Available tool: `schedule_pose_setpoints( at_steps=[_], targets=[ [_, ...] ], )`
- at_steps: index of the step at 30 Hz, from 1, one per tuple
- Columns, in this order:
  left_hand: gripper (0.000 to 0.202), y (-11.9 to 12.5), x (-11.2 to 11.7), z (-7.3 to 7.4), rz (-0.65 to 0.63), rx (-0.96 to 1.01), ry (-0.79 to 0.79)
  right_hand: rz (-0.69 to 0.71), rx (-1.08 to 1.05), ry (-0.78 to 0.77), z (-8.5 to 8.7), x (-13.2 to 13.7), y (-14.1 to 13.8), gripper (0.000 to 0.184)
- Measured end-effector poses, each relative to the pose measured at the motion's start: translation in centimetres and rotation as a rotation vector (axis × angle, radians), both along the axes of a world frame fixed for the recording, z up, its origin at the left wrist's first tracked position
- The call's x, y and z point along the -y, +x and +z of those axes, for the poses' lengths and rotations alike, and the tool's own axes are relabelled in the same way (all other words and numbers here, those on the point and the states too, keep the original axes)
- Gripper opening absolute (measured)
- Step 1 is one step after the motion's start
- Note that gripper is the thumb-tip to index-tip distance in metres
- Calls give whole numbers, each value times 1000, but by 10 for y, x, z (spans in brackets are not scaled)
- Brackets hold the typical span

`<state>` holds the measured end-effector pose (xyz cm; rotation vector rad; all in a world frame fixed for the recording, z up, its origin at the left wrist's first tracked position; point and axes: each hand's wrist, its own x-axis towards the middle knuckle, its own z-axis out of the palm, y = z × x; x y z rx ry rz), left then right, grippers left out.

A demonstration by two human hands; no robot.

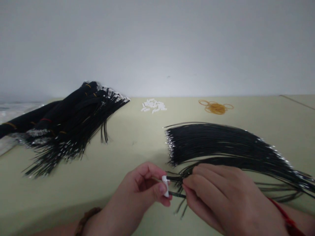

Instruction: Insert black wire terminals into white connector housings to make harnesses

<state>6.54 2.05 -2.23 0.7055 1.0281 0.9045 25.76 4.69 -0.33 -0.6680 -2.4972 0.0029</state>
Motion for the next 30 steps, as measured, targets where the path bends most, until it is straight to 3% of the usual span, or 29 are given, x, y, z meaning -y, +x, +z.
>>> schedule_pose_setpoints(
  at_steps=[16, 25, 28, 30],
  targets=[
    [20, -1, -1, -3, -9, -26, 35, 87, 117, 119, 10, 5, -2, 29],
    [22, 2, 2, 2, -36, -81, 34, 71, 57, -9, 2, 5, -6, 35],
    [20, 2, 2, 5, -26, -90, 25, 22, -5, -83, 2, -9, -2, 28],
    [17, 2, 1, 8, -7, -96, 12, -84, 10, -114, 0, -25, 5, 22]
  ],
)
